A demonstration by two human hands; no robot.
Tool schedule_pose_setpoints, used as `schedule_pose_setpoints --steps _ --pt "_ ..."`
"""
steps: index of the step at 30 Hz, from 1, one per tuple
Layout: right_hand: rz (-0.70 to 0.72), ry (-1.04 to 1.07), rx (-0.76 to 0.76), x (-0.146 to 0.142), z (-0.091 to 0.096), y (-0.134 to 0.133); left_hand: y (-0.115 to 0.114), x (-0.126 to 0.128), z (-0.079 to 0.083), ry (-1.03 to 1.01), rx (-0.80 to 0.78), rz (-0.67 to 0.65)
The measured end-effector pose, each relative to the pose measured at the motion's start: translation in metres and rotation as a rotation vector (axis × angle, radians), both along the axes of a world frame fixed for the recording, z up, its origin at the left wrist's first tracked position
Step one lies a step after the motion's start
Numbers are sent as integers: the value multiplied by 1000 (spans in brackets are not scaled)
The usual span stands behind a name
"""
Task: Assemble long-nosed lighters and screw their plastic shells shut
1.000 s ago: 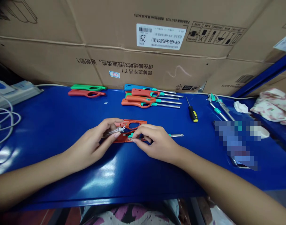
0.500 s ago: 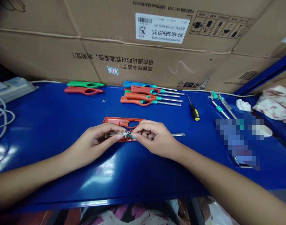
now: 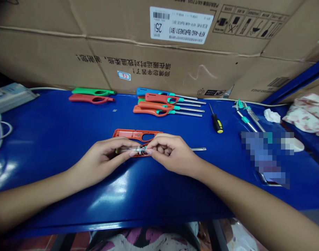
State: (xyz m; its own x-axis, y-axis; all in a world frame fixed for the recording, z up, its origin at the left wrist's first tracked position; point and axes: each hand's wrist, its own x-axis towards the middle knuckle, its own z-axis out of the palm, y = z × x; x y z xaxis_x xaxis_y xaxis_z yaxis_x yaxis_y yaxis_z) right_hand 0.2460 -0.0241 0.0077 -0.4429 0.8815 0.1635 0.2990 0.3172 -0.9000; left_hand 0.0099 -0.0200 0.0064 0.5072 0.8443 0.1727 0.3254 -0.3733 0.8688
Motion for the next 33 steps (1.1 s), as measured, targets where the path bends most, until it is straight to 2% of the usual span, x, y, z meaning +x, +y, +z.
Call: schedule_pose_setpoints --steps 33 --pt "-2 -9 -11 1 -1 1 -1 0 1 14 -10 7"
